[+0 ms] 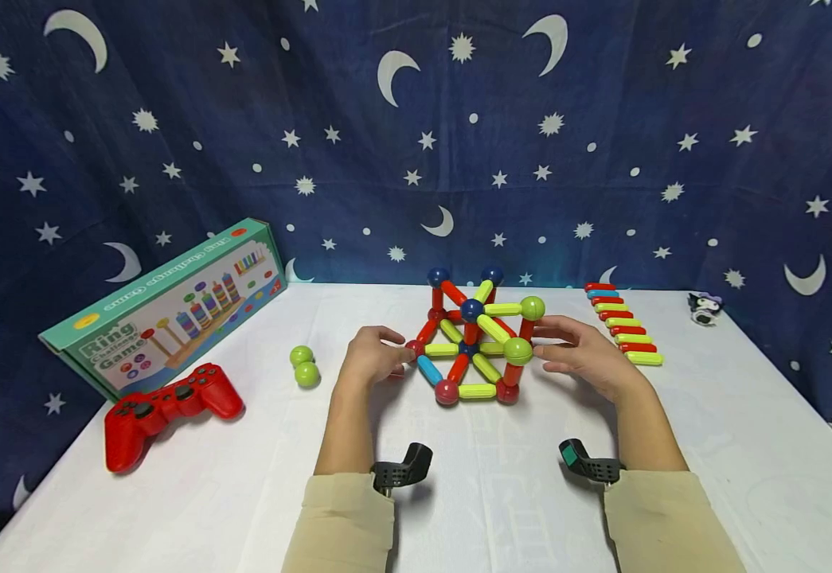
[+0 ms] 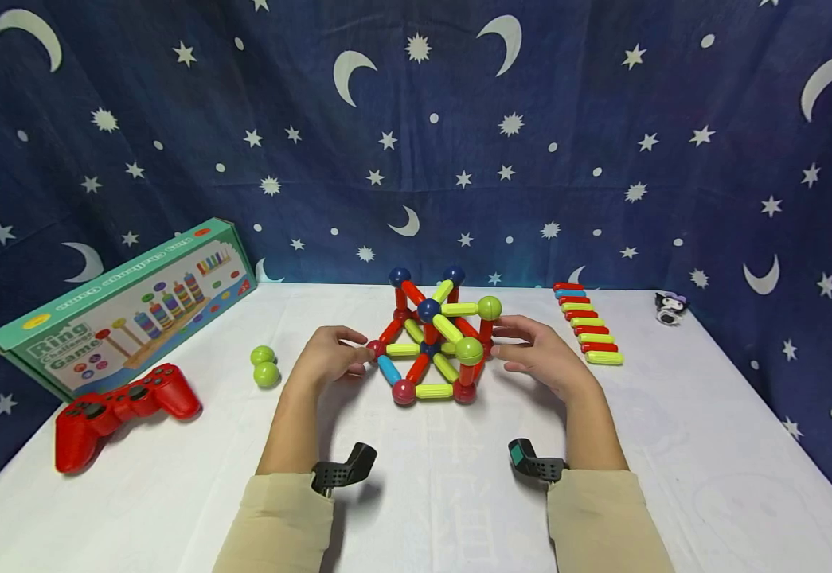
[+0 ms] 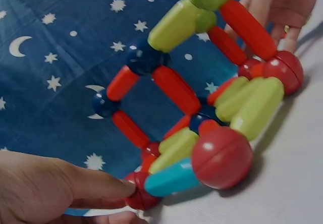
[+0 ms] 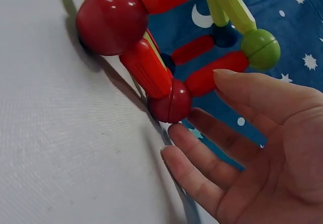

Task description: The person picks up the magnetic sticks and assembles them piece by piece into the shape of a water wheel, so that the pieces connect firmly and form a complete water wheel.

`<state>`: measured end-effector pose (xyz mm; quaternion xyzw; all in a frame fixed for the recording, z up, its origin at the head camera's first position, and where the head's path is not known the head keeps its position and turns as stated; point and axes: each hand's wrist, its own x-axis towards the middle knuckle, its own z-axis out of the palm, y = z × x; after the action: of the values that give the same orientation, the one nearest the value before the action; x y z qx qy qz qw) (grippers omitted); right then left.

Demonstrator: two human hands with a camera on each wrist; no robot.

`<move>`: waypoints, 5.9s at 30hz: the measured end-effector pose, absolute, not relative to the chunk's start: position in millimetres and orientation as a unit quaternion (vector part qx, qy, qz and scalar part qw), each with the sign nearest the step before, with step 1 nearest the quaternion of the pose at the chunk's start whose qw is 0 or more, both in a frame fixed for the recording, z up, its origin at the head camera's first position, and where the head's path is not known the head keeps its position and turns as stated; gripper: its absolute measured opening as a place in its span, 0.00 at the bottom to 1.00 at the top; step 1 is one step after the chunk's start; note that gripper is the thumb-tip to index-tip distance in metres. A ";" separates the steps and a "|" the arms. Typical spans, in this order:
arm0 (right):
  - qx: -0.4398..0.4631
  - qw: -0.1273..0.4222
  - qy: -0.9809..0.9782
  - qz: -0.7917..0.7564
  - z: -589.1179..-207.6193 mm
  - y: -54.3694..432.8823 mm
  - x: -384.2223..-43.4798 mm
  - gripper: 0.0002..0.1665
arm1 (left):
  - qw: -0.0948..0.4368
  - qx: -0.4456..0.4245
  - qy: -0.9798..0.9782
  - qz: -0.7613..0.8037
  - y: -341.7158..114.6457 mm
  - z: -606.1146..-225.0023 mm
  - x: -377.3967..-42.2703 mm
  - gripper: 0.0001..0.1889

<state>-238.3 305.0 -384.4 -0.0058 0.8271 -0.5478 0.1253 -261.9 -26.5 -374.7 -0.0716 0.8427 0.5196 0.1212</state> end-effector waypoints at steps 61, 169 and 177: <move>-0.093 0.221 0.806 -0.542 -376.7 302.3 -234.0 0.24 | 0.024 0.060 0.856 0.513 -22.5 -392.7 -262.8 0.22; -0.075 -0.047 0.629 -0.773 -359.6 248.0 -237.8 0.25 | -0.047 0.066 0.658 0.749 6.3 -352.4 -261.8 0.26; -0.065 -0.069 0.648 -0.755 -361.2 245.3 -236.9 0.25 | -0.055 0.112 0.659 0.742 6.5 -359.5 -263.1 0.28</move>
<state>-236.9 245.3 -361.2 -0.0646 0.6484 -0.7554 -0.0692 -263.1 6.5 -359.5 0.1115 0.6586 0.7422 -0.0547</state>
